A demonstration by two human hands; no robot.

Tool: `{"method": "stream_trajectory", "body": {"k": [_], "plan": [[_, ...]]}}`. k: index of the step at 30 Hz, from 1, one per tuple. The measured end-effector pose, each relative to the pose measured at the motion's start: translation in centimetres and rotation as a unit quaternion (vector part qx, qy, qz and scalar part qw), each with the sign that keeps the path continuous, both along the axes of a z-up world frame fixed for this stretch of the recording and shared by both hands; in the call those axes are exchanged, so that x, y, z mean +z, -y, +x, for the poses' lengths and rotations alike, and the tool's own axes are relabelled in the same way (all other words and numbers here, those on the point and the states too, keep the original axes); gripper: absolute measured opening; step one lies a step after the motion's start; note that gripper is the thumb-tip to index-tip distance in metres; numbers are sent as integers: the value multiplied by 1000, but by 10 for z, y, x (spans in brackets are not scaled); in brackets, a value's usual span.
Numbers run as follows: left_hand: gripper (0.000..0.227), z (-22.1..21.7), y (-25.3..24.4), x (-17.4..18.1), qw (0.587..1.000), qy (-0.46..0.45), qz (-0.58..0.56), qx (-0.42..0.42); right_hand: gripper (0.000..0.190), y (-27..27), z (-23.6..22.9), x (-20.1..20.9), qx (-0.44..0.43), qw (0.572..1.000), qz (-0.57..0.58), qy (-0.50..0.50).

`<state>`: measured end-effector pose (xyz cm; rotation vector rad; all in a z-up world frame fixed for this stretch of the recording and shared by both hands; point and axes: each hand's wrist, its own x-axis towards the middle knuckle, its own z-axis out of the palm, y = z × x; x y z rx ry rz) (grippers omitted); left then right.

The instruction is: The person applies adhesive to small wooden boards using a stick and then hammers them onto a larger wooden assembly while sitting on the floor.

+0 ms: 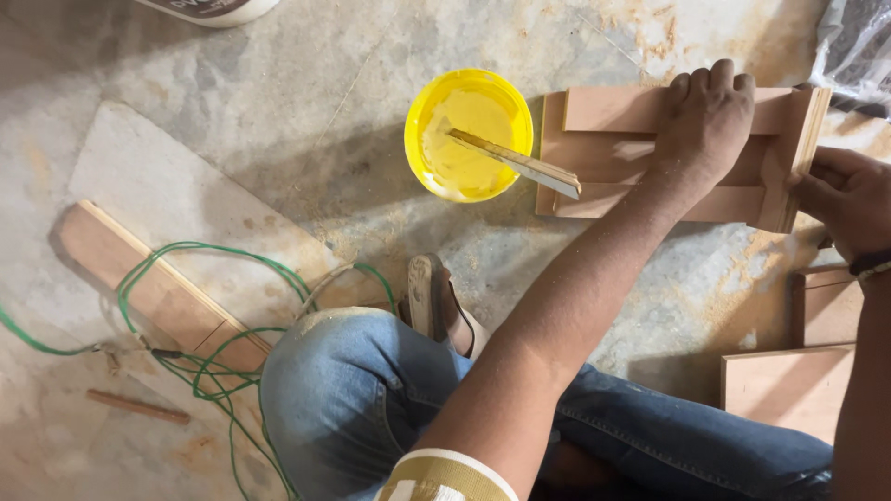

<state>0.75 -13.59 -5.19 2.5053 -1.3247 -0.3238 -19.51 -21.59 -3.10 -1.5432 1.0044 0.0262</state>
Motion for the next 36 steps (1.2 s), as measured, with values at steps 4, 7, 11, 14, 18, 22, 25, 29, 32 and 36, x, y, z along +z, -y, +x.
{"method": "stream_trajectory", "body": {"k": [4, 7, 11, 14, 18, 22, 25, 29, 32, 36], "plan": [[19, -5, -4, -5, 1000, 4, -18, 11, 35, 1, -2, -4, -17, 1000, 23, -1], [22, -7, -2, -17, 1000, -5, -18, 2, 38, 1, 2, 3, -11, 999, -7, -42], [40, 0, 1, -26, 999, -14, -9, -50, 34, -10, 6, 19, 30, 997, -48, -46], [83, 7, -2, -9, 986, 60, -153, 19, 32, -11, 5, 25, 58, 994, -84, -41], [76, 14, -58, 28, 977, -72, -176, -93, 35, -24, -17, 13, -117, 990, 34, 71], [82, 4, -142, 60, 977, -31, -135, -159, 36, -42, -25, 11, -105, 994, -6, -19], [94, -2, -164, 70, 982, 31, -60, -174, 37, -48, -19, 21, -90, 995, -27, -47], [86, -6, -164, 62, 983, 54, -49, -167, 39, -49, -12, 29, -89, 994, -42, -47], [75, -6, -162, 56, 985, 62, -32, -159, 38, -44, -11, 28, -67, 995, -38, -65], [69, -9, -159, 53, 988, 56, -13, -146, 37, -34, -17, 22, -62, 997, -15, -45]]}}
